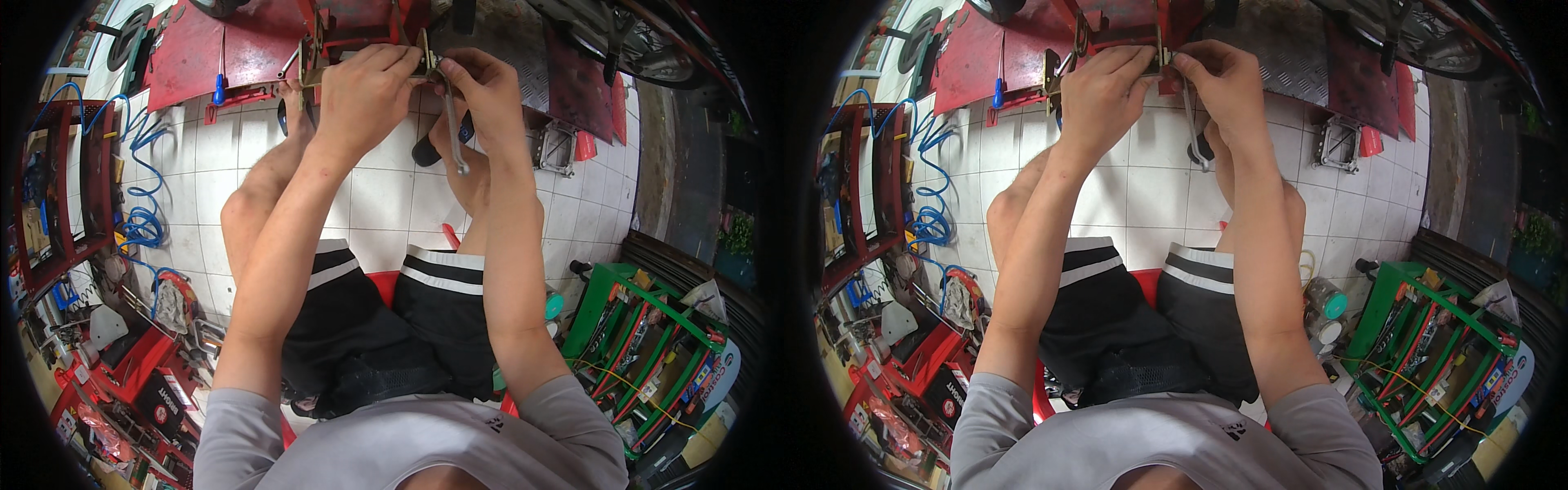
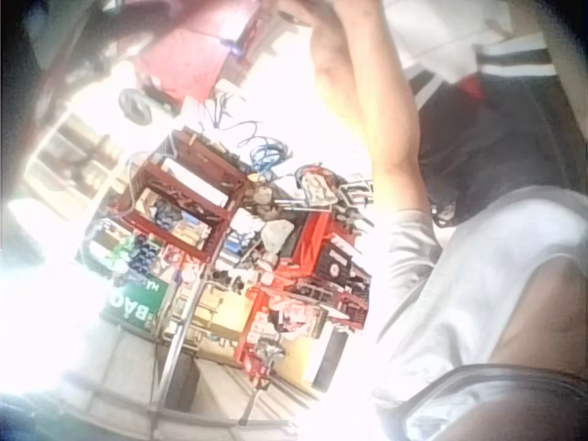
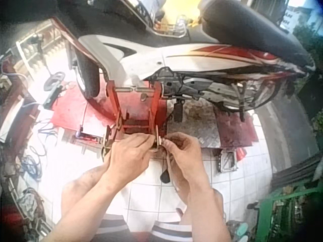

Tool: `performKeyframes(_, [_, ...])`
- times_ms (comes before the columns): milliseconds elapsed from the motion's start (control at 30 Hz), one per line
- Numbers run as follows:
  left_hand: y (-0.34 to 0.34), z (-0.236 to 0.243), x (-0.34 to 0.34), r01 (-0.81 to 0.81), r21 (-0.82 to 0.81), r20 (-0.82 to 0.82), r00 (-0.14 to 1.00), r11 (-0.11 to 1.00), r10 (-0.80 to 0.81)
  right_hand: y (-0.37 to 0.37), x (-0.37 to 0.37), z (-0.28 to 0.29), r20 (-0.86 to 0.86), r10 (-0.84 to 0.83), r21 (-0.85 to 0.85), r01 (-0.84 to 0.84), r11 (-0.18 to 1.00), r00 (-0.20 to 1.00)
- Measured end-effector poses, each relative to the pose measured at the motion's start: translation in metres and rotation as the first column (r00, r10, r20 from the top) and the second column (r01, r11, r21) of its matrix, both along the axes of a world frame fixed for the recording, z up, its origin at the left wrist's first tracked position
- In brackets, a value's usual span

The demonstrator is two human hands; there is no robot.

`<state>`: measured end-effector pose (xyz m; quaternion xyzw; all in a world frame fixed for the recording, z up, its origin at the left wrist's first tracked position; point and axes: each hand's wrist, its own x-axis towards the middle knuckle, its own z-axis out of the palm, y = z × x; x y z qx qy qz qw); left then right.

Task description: The person uses a wrench to tighten a bolt on a metal mechanism clamped in a red vise. They then remove the mechanism, inspect it, and reposition it in the vise to continue tightening the bolt.

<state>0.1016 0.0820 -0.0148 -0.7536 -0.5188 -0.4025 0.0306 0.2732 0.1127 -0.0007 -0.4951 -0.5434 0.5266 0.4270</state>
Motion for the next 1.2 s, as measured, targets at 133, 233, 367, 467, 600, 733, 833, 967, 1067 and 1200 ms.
performKeyframes(133, [-0.002,-0.001,-0.002,-0.013,0.004,-0.007,1.0,1.0,0.013,0.0,-0.004,0.01,-0.165,0.007,-0.177,-0.036,0.984,0.986])
performKeyframes(233, [-0.002,-0.002,-0.004,-0.021,-0.003,-0.012,1.0,1.0,0.021,-0.004,-0.012,0.013,-0.151,-0.034,-0.208,0.002,0.978,0.988])
performKeyframes(367, [-0.001,0.0,0.001,-0.023,0.008,-0.038,0.999,1.0,0.023,-0.006,-0.013,0.001,-0.21,-0.052,-0.087,0.034,0.996,0.976])
performKeyframes(467, [0.001,0.001,0.002,0.041,0.039,-0.004,0.999,0.998,-0.041,-0.007,-0.011,-0.009,-0.12,-0.086,-0.017,0.084,0.996,0.989])
performKeyframes(600, [-0.004,0.008,-0.001,0.011,-0.025,-0.042,0.999,1.0,-0.012,-0.001,-0.013,-0.011,-0.128,-0.013,0.041,0.018,0.999,0.992])
performKeyframes(733, [-0.002,0.008,0.005,0.012,-0.06,-0.012,1.0,0.998,-0.013,-0.002,-0.009,-0.005,-0.141,-0.027,0.042,0.033,0.999,0.99])
performKeyframes(833, [-0.002,0.008,0.008,0.033,-0.058,-0.004,0.999,0.998,-0.033,-0.001,-0.004,-0.012,-0.191,0.016,0.061,-0.005,0.998,0.981])
performKeyframes(967, [-0.003,0.008,0.002,0.017,-0.025,-0.031,0.999,1.0,-0.018,-0.003,-0.01,-0.012,-0.17,0.058,0.131,-0.036,0.991,0.984])
performKeyframes(1067, [-0.002,0.01,0.005,0.024,-0.049,-0.02,0.999,0.999,-0.025,-0.008,-0.009,-0.006,-0.119,0.023,0.165,-0.003,0.986,0.993])
performKeyframes(1200, [-0.003,0.01,0.007,0.036,-0.112,0.006,0.999,0.993,-0.035,-0.008,-0.009,-0.016,-0.145,0.0,0.214,0.032,0.976,0.989])
